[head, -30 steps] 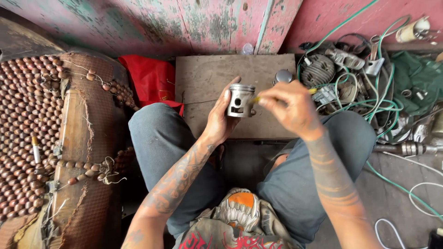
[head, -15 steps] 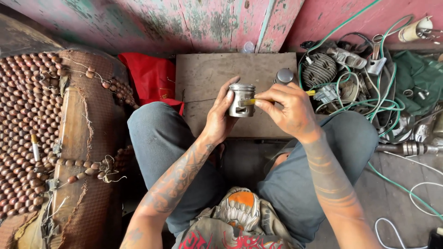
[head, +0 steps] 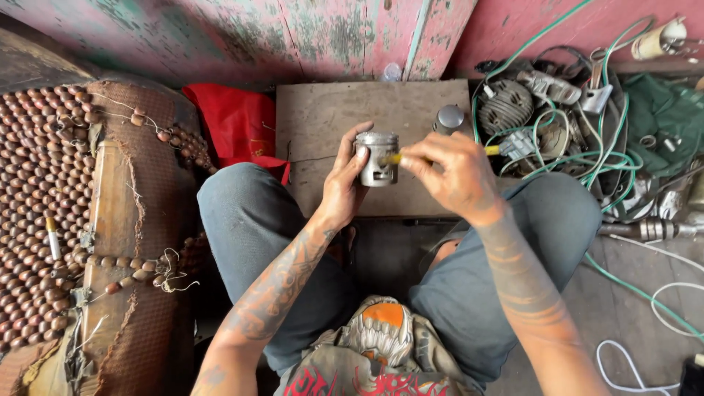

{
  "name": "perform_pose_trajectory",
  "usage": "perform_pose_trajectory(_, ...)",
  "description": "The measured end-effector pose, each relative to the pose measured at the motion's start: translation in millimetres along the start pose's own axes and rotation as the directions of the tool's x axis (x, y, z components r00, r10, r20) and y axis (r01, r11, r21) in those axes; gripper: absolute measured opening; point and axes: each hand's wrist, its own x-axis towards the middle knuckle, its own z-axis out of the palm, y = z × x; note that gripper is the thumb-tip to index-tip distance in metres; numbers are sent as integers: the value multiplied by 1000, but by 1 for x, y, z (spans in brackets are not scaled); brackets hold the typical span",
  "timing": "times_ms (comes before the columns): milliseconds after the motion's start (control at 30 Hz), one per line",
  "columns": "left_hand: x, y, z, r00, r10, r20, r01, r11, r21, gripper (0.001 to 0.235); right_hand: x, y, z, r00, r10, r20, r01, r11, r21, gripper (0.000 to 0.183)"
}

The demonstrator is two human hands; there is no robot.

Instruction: Cleaning carbon deposits from a motorcycle piston using a utility knife and a wire brush

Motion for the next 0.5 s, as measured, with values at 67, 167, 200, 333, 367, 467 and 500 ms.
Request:
perform_pose_trajectory(67,0,-4,-11,1000,-7,1,7,1000,13,49,-2,14,-1,999,10,-39,-10,1000,-9,6)
perform_pose_trajectory(167,-1,-1,-7,999,-32,10,31,999,23,52,-1,5,5,997,-9,-73,6,999,-40,6)
perform_pose_trajectory(200,-1,0,-3,998,-59,-11,60,997,42,56,-1,-2,9,998,-27,-64,25,999,-27,7)
perform_pose_trajectory(333,2,-8,-3,997,-40,64,38,999,22,61,1,8,1,992,51,-112,-41,995,86,7)
perform_pose_trajectory(367,1,-9,-4,997,-61,41,59,997,52,64,1,6,0,991,68,-116,-58,995,86,8)
perform_pose_trajectory(467,0,-10,-2,997,-74,15,73,995,71,69,-3,4,4,991,93,-92,-85,993,83,7)
perform_pose_trajectory(500,7,-9,0,998,-58,19,57,996,72,71,0,6,5,993,90,-70,-84,993,82,5)
